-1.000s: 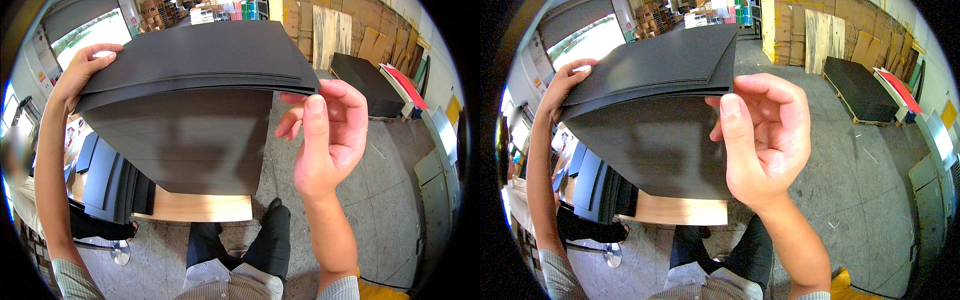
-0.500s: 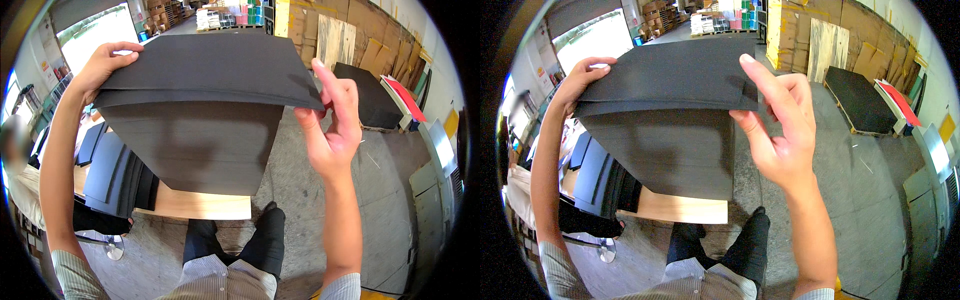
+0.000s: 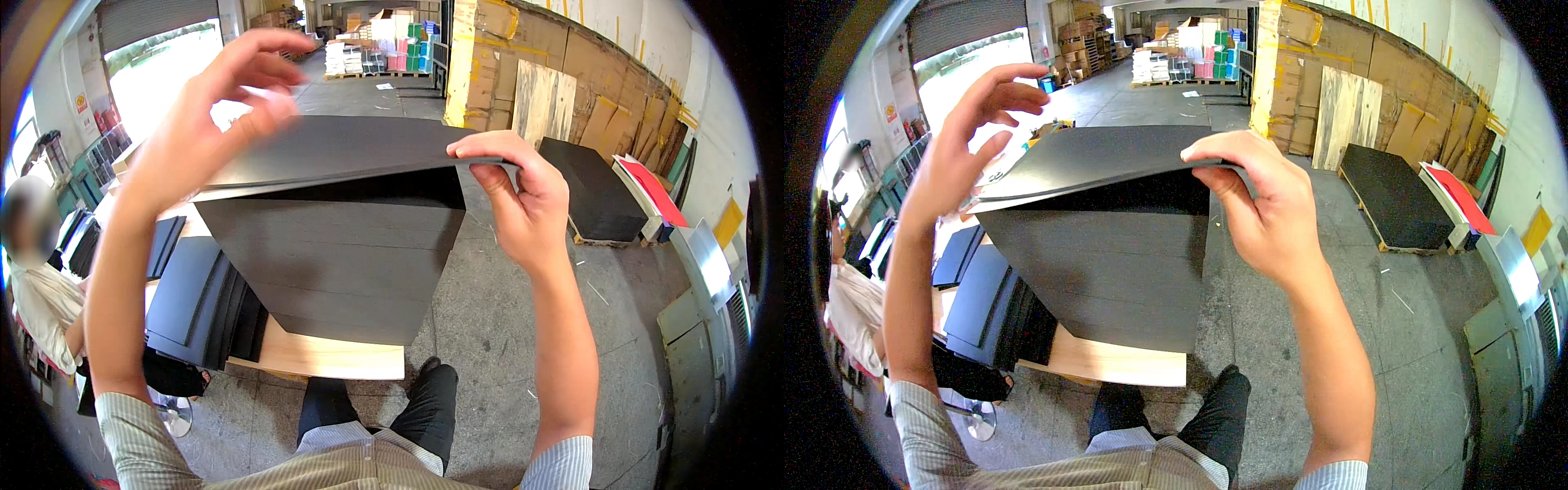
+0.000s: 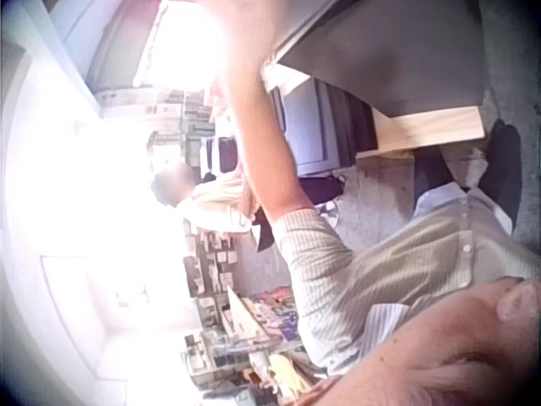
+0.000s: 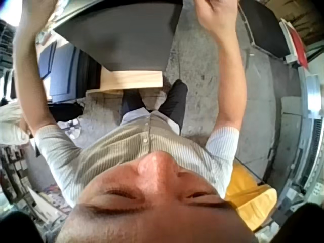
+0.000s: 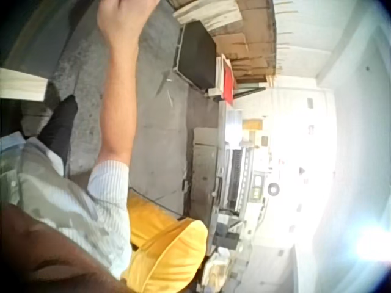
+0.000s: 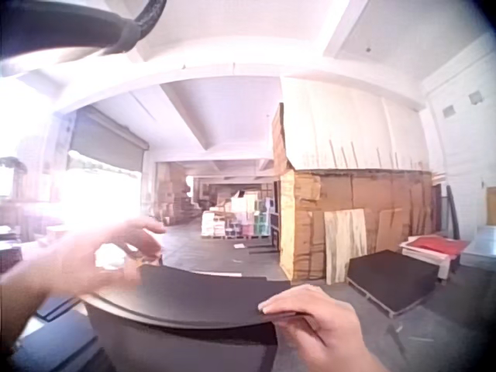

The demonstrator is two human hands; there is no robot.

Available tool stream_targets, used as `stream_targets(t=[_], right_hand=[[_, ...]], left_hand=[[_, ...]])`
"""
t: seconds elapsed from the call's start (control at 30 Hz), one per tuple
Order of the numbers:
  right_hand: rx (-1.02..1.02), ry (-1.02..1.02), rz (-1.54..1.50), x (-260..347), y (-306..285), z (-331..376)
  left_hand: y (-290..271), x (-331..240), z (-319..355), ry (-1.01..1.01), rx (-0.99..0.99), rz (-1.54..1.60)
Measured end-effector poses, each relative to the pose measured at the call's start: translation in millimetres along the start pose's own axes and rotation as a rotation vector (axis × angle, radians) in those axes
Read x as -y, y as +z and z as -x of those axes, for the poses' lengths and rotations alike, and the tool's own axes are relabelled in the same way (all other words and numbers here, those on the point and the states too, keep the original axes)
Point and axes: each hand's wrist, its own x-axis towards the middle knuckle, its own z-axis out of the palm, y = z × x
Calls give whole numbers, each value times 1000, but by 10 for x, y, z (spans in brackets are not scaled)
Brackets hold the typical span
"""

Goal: The person repeatedly picks up black rectangular sheets from a pile on a wooden table and places them onto a separate stack. The person handles the sheets one by one, aligning them before adding them to the growing pile.

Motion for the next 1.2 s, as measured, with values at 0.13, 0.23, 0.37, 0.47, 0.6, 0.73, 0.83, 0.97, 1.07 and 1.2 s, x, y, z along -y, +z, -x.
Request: stream_targets(t=[0.13, 0.23, 0.37, 0.47, 0.6, 0.73, 0.83, 0.97, 1.07, 1.2], right_hand=[[-19, 108, -63, 76, 34, -76], [38, 147, -98, 51, 20, -118], [166, 147, -72, 11, -22, -148], [184, 149, -30, -17, -103, -102], [-150, 16, 40, -67, -52, 82], [-374, 44, -40, -213, -74, 559], [-318, 100, -73, -142, 78, 665], [-285, 117, -70, -115, 213, 716], [-303, 89, -35, -109, 263, 714], [-285, 42, 35, -73, 295, 649]], left_hand=[[520, -292, 175, 250, 164, -367], [565, -236, 120, 293, 241, -390], [554, -1, 124, 290, 308, -387], [536, 18, -16, 256, 433, -305], [494, 105, -71, 281, 476, -235], [440, 133, -130, 277, 485, -178], [432, 171, -143, 295, 458, -154], [468, 217, -122, 347, 392, -128], [480, 230, -131, 322, 411, -106], [456, 218, -152, 314, 427, -118]])
